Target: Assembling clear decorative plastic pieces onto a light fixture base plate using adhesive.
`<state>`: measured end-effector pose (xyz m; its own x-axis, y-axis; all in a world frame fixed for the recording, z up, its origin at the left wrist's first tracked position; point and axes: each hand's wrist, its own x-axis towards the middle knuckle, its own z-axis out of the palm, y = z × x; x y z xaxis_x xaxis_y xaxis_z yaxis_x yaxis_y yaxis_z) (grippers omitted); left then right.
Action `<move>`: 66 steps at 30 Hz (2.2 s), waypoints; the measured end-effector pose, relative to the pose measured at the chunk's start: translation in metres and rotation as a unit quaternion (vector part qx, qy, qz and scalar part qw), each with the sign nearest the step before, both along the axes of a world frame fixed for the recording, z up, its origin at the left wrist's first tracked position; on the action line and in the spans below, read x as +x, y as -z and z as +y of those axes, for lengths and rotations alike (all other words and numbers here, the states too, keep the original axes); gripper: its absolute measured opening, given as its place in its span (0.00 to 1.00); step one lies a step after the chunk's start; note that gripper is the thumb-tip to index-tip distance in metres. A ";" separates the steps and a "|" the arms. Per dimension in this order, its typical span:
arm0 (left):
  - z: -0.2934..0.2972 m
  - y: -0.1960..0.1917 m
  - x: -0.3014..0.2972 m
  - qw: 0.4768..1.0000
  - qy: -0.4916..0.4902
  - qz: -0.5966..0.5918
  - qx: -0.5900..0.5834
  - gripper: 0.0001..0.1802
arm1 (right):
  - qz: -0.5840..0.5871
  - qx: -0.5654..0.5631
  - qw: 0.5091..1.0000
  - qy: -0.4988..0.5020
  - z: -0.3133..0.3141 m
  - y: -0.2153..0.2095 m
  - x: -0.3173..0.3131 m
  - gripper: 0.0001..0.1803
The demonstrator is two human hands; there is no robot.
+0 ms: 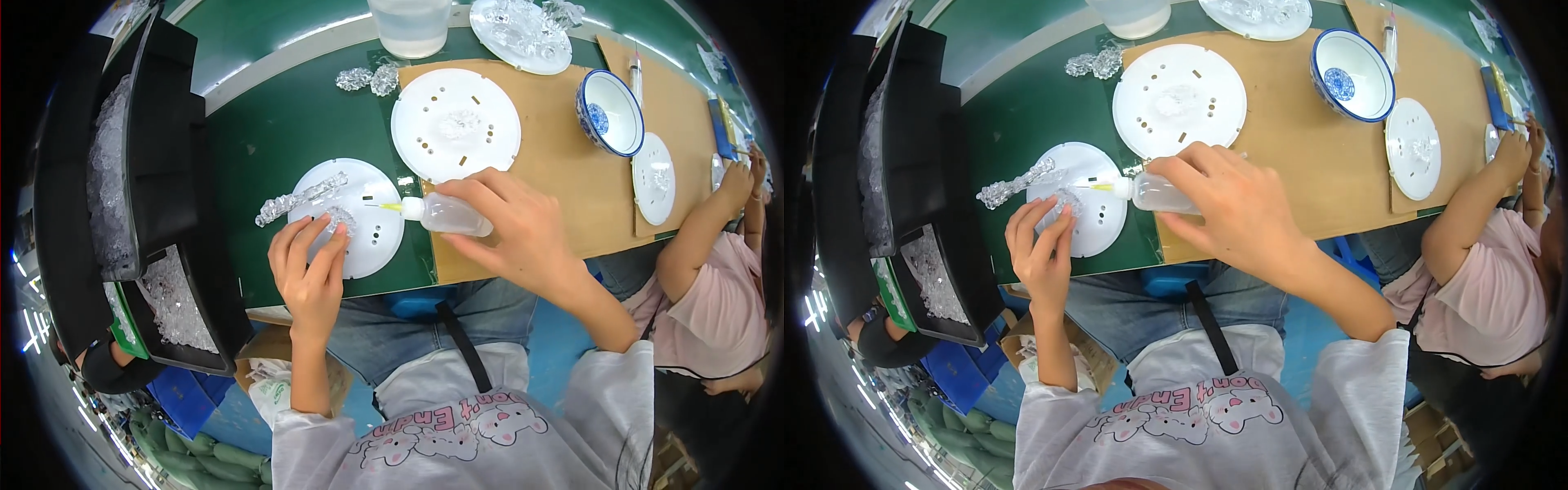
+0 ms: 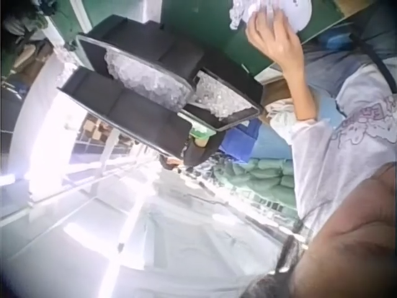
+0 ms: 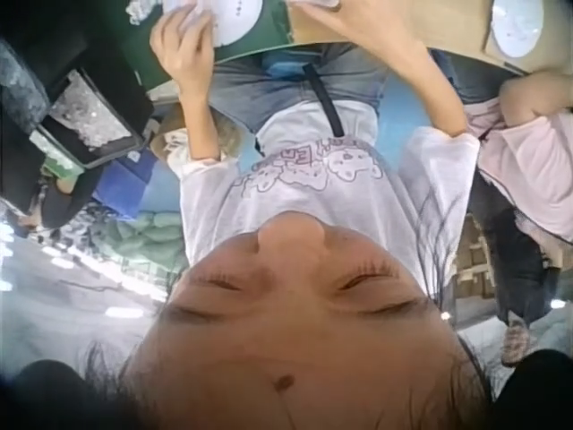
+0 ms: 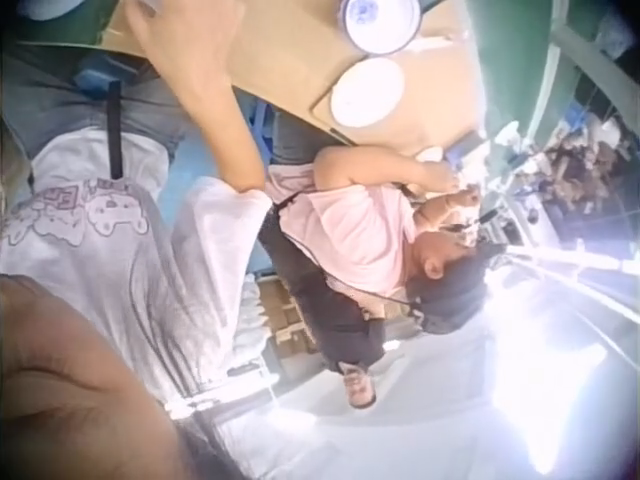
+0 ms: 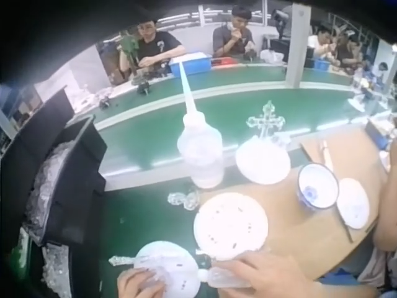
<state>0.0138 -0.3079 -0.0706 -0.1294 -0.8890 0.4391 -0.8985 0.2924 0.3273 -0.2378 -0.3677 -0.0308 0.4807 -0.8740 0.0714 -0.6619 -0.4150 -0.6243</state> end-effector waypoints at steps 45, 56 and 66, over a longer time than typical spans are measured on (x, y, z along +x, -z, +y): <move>-0.003 0.001 0.005 1.000 0.008 -0.001 0.003 0.10 | 0.095 -0.136 0.983 -0.085 -0.020 0.006 0.025 0.20; -0.003 0.002 0.004 1.000 0.011 -0.008 0.004 0.12 | 0.084 -0.124 0.983 -0.107 -0.020 0.005 0.036 0.18; -0.004 0.000 0.004 1.000 0.008 -0.010 0.005 0.13 | 0.075 -0.094 0.987 -0.105 -0.019 0.004 0.029 0.18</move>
